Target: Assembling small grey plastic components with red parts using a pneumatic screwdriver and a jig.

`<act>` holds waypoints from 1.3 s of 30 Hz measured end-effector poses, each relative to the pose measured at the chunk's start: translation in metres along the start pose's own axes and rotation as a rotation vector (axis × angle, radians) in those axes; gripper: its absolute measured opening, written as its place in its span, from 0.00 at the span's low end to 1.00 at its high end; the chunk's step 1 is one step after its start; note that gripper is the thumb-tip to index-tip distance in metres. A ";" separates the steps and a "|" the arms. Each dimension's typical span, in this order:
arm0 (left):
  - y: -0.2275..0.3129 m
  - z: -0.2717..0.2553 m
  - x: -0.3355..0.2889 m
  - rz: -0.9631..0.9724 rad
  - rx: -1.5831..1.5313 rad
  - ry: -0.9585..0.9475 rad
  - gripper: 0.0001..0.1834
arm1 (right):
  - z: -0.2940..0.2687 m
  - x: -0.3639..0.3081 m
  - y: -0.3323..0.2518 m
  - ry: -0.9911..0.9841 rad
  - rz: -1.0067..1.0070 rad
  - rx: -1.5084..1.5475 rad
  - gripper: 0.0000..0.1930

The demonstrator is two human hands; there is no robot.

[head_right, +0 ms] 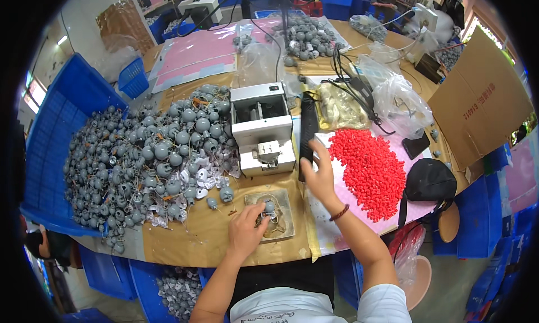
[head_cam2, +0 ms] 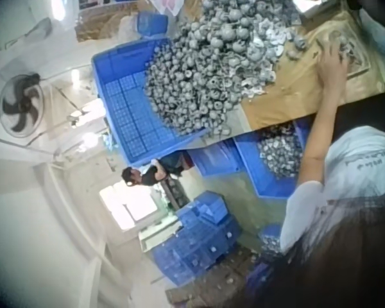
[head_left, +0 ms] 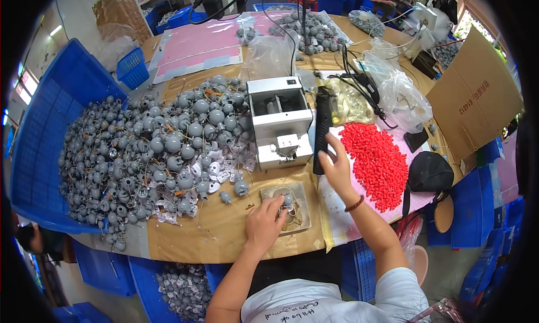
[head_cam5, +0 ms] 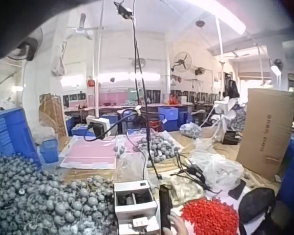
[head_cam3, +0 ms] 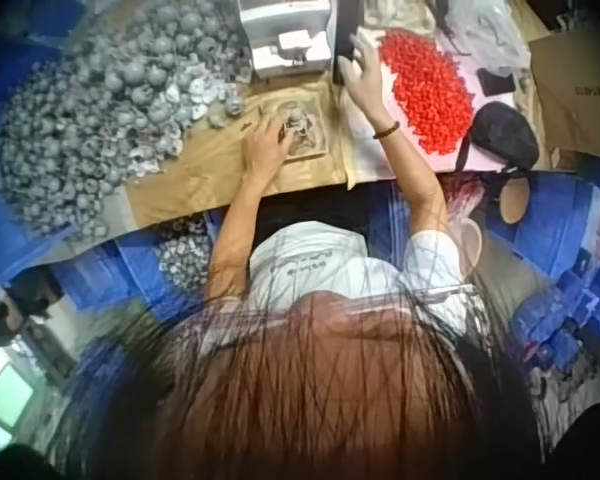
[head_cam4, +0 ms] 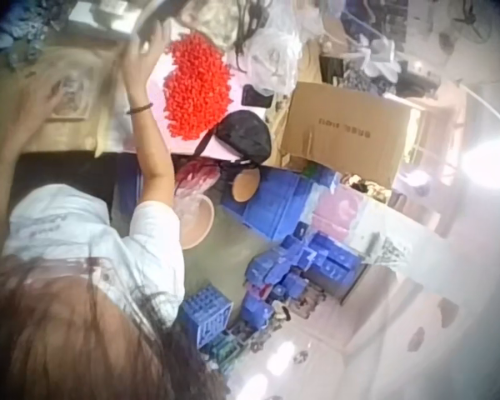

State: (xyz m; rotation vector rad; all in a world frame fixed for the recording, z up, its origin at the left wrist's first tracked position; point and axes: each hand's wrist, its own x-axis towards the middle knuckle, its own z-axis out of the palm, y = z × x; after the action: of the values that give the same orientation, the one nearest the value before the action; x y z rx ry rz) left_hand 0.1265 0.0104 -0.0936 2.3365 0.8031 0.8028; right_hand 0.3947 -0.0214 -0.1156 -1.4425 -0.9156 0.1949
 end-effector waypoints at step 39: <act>-0.120 -0.080 0.074 0.293 0.559 -0.095 0.14 | -0.129 0.025 0.041 -0.490 -0.284 -1.158 0.06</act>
State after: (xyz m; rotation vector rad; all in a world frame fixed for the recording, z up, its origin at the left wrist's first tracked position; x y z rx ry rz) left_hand 0.0779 0.1648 -0.0903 3.0177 0.7196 0.6295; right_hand 0.5099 -0.0969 -0.1249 -2.3306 -1.7818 -0.2678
